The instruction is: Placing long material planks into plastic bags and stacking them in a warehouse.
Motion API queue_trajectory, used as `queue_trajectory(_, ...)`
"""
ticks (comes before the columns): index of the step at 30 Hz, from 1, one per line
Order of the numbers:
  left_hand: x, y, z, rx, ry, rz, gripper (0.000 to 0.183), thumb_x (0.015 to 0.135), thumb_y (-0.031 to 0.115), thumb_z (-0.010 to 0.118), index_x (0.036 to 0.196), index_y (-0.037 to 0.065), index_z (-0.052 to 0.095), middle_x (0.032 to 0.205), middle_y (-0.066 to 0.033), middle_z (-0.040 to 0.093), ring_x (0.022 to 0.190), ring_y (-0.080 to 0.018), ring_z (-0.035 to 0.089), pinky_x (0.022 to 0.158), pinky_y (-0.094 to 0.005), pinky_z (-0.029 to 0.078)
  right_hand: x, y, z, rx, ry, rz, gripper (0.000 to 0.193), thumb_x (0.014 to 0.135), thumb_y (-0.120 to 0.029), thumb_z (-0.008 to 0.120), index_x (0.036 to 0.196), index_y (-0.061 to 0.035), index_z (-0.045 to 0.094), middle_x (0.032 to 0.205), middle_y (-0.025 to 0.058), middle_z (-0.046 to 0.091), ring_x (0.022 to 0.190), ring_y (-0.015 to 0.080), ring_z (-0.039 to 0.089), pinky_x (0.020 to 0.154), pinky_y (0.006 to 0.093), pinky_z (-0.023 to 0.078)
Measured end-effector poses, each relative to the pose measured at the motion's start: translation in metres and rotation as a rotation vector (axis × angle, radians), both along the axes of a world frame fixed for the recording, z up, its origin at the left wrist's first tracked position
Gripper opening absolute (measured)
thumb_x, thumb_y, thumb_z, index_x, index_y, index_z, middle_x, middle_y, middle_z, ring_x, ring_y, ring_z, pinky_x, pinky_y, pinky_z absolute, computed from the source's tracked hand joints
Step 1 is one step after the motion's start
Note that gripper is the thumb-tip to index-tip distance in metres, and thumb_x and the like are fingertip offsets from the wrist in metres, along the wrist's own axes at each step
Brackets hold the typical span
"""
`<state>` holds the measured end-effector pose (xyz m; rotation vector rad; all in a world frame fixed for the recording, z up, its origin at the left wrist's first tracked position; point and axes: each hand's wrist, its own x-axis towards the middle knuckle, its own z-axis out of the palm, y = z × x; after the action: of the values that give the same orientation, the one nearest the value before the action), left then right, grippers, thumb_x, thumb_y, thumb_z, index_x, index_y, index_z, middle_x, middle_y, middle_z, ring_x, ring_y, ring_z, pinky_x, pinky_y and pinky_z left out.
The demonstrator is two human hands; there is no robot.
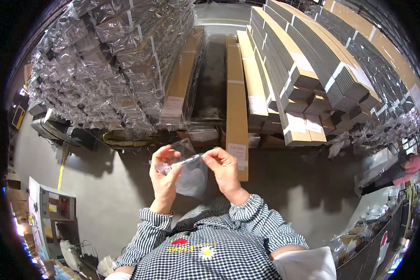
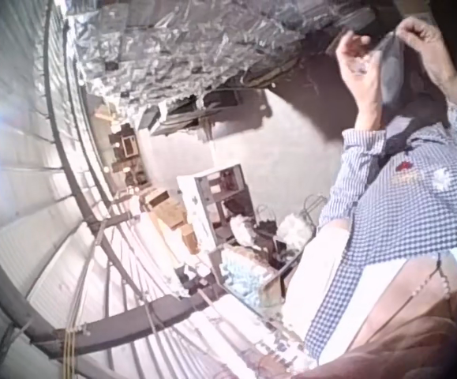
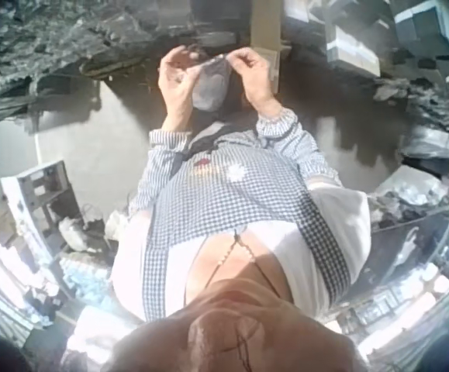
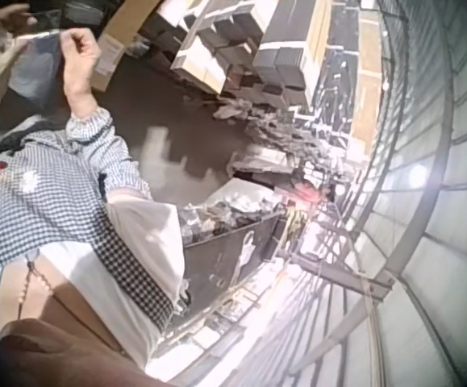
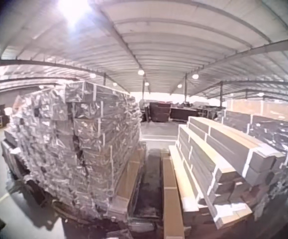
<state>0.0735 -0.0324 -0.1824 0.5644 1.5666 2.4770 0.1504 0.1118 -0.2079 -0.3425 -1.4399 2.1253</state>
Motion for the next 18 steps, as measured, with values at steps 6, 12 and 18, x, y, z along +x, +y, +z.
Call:
queue_trajectory(6, 0.002, -0.018, -0.025, -0.274, -0.136, -0.177, 0.01, 0.088, 0.004, 0.07, 0.094, 0.001, 0.063, 0.077, 0.0, 0.063, 0.066, -0.0045, 0.053, 0.06, -0.0186, 0.041, 0.019, -0.003, 0.0, 0.223, 0.074, -0.094, 0.013, 0.095, -0.01, 0.062, 0.085, -0.0034, 0.061, 0.084, 0.0011, 0.06, 0.081, 0.0096, 0.055, 0.078, 0.0246, 0.043)
queue_trajectory(12, 0.026, -0.001, -0.048, -0.233, -0.224, -0.306, 0.021, 0.099, 0.02, 0.059, 0.085, 0.006, 0.054, 0.083, -0.004, 0.064, 0.061, -0.0041, 0.048, 0.055, -0.0191, 0.039, 0.041, -0.009, -0.016, -0.462, 0.168, 0.231, 0.024, 0.103, -0.026, 0.049, 0.085, -0.0103, 0.047, 0.08, 0.0048, 0.056, 0.08, 0.0153, 0.055, 0.077, 0.032, 0.047)
queue_trajectory(18, 0.038, 0.009, -0.051, -0.104, -0.299, -0.462, 0.029, 0.101, 0.033, 0.055, 0.085, 0.009, 0.05, 0.09, -0.0067, 0.067, 0.059, -0.0022, 0.045, 0.054, -0.018, 0.038, 0.066, 0.012, -0.023, -0.38, -0.045, 0.16, 0.025, 0.102, -0.032, 0.053, 0.097, -0.0083, 0.055, 0.08, -0.0003, 0.055, 0.074, 0.0084, 0.052, 0.07, 0.024, 0.044)
